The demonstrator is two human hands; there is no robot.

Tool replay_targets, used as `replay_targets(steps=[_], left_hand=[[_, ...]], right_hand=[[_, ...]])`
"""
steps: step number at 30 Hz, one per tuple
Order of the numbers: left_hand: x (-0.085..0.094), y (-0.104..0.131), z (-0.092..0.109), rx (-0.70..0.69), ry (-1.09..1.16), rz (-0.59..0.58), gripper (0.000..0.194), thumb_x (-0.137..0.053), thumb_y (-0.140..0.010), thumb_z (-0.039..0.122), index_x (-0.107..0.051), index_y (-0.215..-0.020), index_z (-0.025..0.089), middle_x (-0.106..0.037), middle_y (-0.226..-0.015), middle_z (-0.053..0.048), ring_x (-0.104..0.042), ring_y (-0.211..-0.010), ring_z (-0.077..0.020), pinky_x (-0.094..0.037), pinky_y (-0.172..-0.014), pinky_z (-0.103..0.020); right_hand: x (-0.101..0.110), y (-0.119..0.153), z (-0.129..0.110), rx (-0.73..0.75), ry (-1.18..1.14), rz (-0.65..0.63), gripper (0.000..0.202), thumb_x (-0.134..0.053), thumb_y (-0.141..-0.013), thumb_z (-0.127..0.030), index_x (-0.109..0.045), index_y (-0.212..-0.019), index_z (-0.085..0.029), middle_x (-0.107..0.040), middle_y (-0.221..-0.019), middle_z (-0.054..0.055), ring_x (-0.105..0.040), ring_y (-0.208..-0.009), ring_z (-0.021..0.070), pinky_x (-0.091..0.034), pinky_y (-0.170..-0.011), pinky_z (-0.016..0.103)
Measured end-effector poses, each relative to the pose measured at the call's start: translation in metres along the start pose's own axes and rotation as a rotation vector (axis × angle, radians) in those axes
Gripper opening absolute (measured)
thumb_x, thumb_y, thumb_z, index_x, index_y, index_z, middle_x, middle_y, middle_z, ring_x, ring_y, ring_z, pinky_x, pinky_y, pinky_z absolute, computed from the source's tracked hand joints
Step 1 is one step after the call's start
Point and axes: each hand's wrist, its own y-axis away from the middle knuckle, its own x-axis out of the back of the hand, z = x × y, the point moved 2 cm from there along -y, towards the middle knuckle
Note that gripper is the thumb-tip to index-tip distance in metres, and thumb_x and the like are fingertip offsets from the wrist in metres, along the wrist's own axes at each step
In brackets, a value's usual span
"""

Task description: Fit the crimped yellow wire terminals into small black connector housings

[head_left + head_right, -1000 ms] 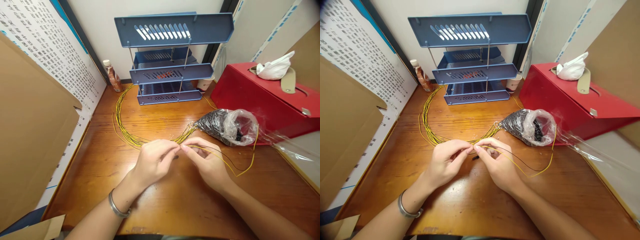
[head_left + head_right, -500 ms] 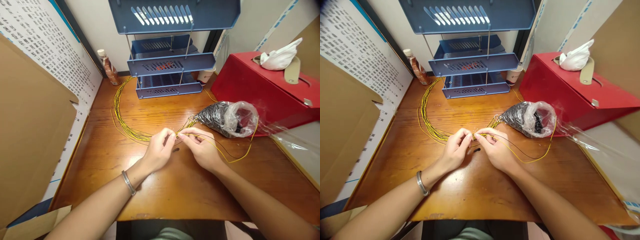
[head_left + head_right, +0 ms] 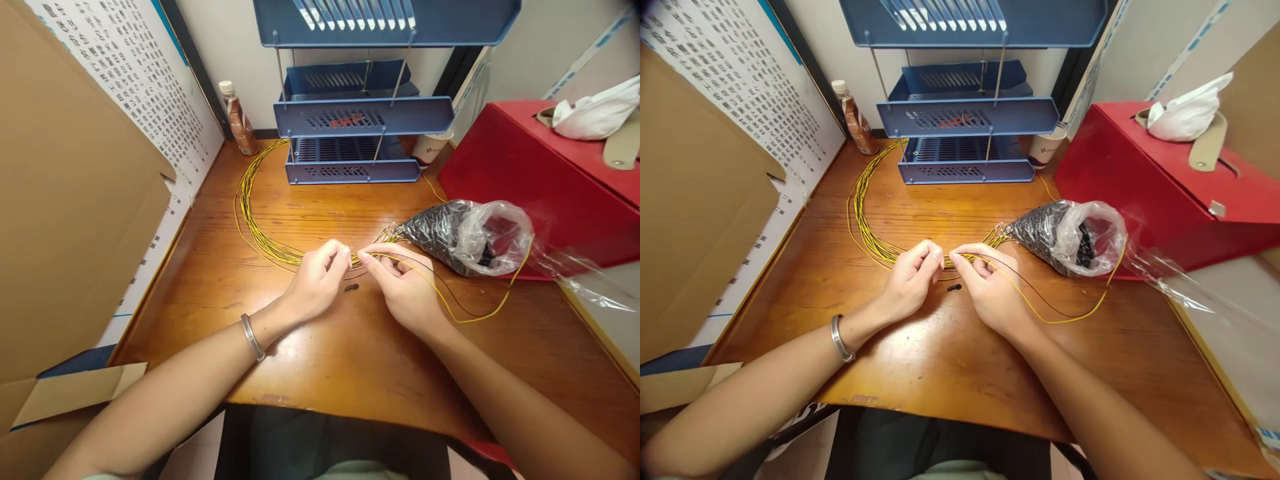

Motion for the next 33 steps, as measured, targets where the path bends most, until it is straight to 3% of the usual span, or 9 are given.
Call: replay_targets(steps=[10, 15, 20, 23, 28, 33], left_hand=[[0.005, -0.006, 0.000, -0.049, -0.041, 0.104, 0.045, -0.047, -0.103, 0.043, -0.047, -0.065, 0.019, -0.044, -0.056, 0.004, -0.040, -0.054, -0.0101, -0.035, -0.057, -0.026], [0.013, -0.010, 0.002, -0.035, -0.077, 0.159, 0.051, -0.051, -0.101, 0.049, -0.048, -0.060, 0.018, -0.044, -0.055, 0.003, -0.040, -0.053, -0.0106, -0.035, -0.055, -0.026], [0.022, -0.015, 0.002, -0.033, -0.147, 0.229, 0.046, -0.048, -0.102, 0.051, -0.056, -0.072, 0.018, -0.046, -0.060, 0.003, -0.043, -0.058, -0.0119, -0.036, -0.057, -0.026], [0.022, -0.016, 0.003, -0.047, -0.178, 0.186, 0.036, -0.052, -0.100, 0.047, -0.059, -0.082, 0.017, -0.056, -0.068, 0.002, -0.048, -0.062, -0.0122, -0.039, -0.061, -0.026], [0.016, -0.012, 0.006, -0.153, -0.191, 0.016, 0.024, -0.059, -0.097, 0.039, -0.063, -0.095, 0.016, -0.064, -0.078, -0.002, -0.055, -0.067, -0.0130, -0.042, -0.062, -0.025], [0.012, -0.007, 0.005, -0.207, -0.219, -0.028, 0.022, -0.057, -0.098, 0.035, -0.059, -0.087, 0.017, -0.062, -0.075, -0.001, -0.051, -0.063, -0.0116, -0.040, -0.060, -0.025]], right_hand=[[-0.005, 0.000, -0.001, -0.009, -0.032, 0.003, 0.019, -0.069, -0.084, -0.034, -0.074, -0.081, -0.016, -0.038, -0.054, -0.005, -0.031, -0.050, 0.0091, -0.027, -0.049, 0.025], [-0.011, -0.004, 0.000, -0.024, -0.008, -0.057, 0.019, -0.068, -0.084, -0.035, -0.074, -0.081, -0.017, -0.044, -0.055, -0.004, -0.031, -0.051, 0.0097, -0.028, -0.050, 0.025], [-0.016, -0.004, 0.005, -0.047, -0.051, 0.026, 0.022, -0.069, -0.084, -0.037, -0.074, -0.081, -0.016, -0.049, -0.060, -0.001, -0.036, -0.055, 0.0111, -0.031, -0.051, 0.026], [-0.015, -0.002, 0.006, -0.048, -0.065, 0.043, 0.023, -0.069, -0.083, -0.038, -0.074, -0.080, -0.016, -0.049, -0.061, -0.001, -0.036, -0.056, 0.0114, -0.031, -0.051, 0.026], [-0.011, 0.006, 0.001, -0.057, -0.086, 0.039, 0.022, -0.068, -0.084, -0.037, -0.074, -0.081, -0.016, -0.041, -0.055, -0.004, -0.033, -0.051, 0.0104, -0.030, -0.050, 0.025], [-0.010, 0.010, -0.003, -0.060, -0.097, 0.051, 0.021, -0.069, -0.083, -0.036, -0.074, -0.079, -0.017, -0.042, -0.054, -0.004, -0.033, -0.050, 0.0097, -0.031, -0.048, 0.024]])
